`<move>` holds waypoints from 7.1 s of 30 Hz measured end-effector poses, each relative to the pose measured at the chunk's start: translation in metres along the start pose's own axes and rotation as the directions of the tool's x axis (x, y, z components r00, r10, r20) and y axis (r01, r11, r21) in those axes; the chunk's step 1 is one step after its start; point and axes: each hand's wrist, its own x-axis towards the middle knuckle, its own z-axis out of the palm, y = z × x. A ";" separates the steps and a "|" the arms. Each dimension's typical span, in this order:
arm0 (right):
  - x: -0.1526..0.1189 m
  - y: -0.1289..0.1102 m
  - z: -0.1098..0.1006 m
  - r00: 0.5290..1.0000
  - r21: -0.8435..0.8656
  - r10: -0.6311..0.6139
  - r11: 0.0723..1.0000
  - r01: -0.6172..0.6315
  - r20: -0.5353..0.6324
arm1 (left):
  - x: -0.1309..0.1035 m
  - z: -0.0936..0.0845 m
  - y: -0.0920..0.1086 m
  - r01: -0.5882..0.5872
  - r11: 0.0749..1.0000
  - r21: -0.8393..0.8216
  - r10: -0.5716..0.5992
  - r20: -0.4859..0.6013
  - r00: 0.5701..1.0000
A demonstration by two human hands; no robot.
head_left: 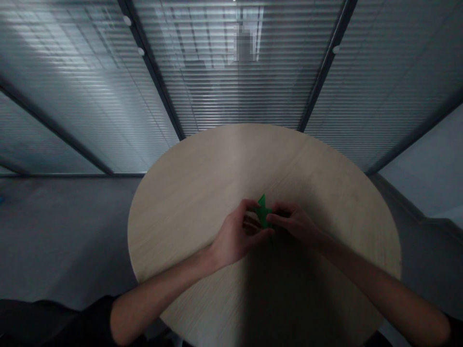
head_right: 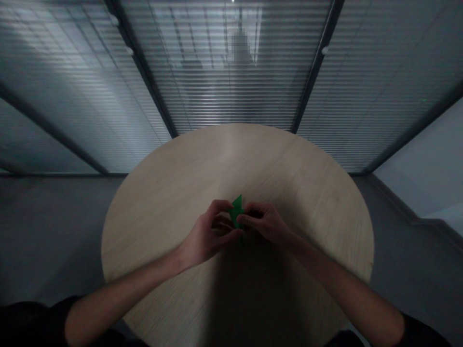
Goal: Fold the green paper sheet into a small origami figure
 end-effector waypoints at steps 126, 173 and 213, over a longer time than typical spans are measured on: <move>-0.008 0.004 0.012 0.944 -0.219 -0.283 0.945 0.243 -0.172 | 0.020 -0.030 -0.014 0.098 0.977 -0.190 -0.082 0.090 0.993; -0.009 0.000 0.012 0.989 -0.020 -0.112 0.994 0.111 -0.097 | 0.012 -0.019 -0.005 0.011 0.968 -0.249 -0.017 -0.023 1.000; -0.010 -0.001 0.018 0.947 -0.177 -0.247 0.961 0.213 -0.203 | 0.011 -0.018 -0.011 -0.061 0.981 -0.183 0.051 -0.062 0.997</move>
